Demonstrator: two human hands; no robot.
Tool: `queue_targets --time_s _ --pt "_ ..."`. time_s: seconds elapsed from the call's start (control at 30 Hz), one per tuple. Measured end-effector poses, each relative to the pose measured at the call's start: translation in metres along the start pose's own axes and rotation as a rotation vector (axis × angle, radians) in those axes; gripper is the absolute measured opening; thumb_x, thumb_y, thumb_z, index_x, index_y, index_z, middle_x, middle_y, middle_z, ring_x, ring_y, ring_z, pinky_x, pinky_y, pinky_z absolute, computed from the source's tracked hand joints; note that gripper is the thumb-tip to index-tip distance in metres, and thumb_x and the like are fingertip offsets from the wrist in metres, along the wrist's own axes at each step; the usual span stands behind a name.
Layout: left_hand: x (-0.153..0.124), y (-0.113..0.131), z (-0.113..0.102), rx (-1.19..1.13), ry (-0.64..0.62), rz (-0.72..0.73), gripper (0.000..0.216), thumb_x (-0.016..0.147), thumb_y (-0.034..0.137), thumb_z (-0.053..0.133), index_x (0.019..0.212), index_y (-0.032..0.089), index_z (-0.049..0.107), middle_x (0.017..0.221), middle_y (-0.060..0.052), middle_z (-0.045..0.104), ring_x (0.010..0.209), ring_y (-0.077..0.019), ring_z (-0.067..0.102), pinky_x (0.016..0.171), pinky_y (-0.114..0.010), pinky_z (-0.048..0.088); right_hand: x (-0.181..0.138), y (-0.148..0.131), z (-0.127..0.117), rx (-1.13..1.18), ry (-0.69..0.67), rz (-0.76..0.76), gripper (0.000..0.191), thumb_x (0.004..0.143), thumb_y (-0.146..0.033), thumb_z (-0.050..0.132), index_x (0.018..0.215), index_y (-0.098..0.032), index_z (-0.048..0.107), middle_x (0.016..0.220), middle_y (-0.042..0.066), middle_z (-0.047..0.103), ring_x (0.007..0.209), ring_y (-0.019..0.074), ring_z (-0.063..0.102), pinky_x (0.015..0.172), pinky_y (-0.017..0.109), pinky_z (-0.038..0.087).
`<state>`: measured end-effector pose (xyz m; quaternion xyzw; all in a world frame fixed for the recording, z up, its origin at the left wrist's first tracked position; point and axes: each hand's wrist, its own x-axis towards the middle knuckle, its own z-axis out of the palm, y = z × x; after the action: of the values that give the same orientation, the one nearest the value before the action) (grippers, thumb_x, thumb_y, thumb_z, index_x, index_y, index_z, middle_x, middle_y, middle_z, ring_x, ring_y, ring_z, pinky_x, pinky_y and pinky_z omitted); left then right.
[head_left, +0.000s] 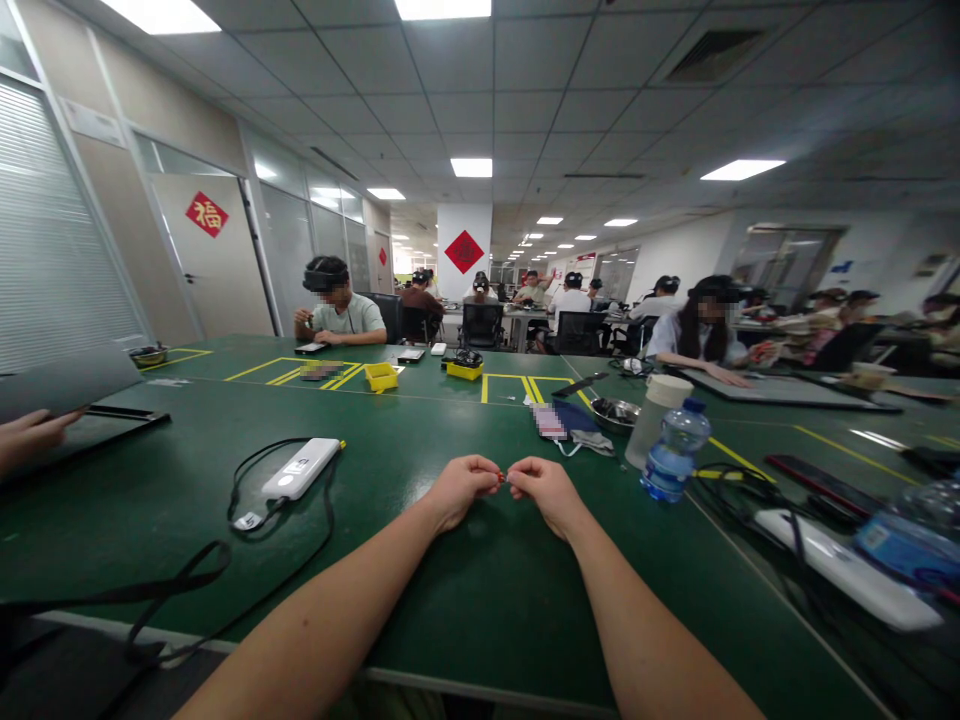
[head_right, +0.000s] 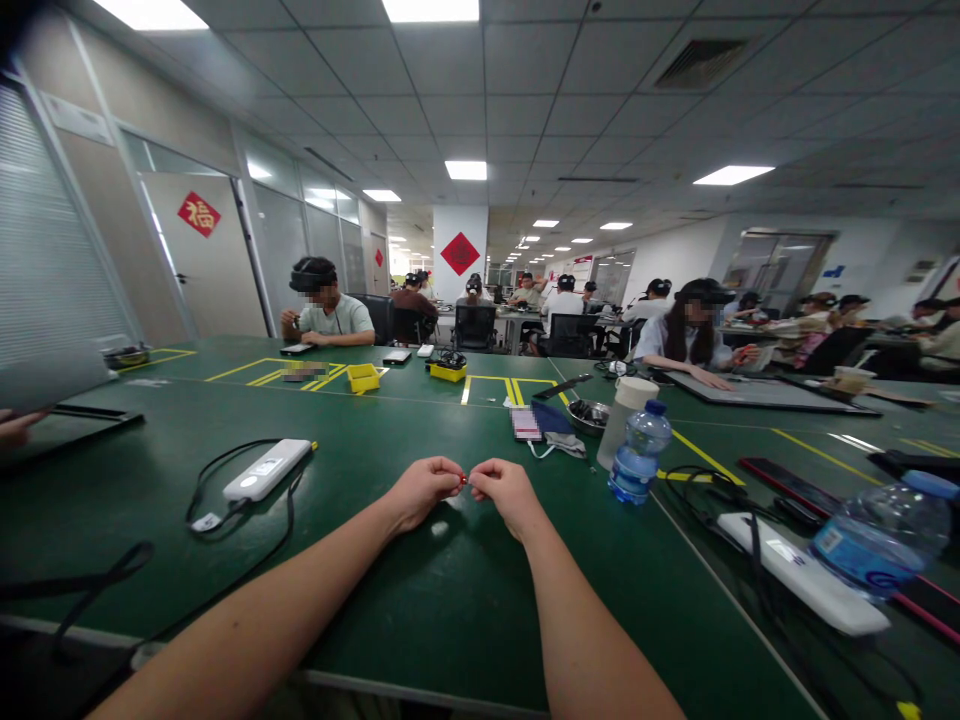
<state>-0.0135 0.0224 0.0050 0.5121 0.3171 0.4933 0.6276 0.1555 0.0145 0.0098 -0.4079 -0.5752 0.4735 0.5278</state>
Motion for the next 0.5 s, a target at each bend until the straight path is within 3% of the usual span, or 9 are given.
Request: queue_targets --time_s 0.5 --pt "-0.0007 0.0004 -0.0001 -0.047 -0.018 -0.017 0.019 0.059 0.016 0.073 0.073 0.010 0.062 0.075 -0.007 0.065 0.067 -0.0128 0.059 0.066 -0.025 0.045 0.0006 0.0020 -0.0014 0.021 0.003 0.029 0.027 0.059 -0.035 0.072 0.073 -0.013 0.065 0.063 0.004 0.064 0.053 0.0131 0.056 0.053 0.027 0.045"
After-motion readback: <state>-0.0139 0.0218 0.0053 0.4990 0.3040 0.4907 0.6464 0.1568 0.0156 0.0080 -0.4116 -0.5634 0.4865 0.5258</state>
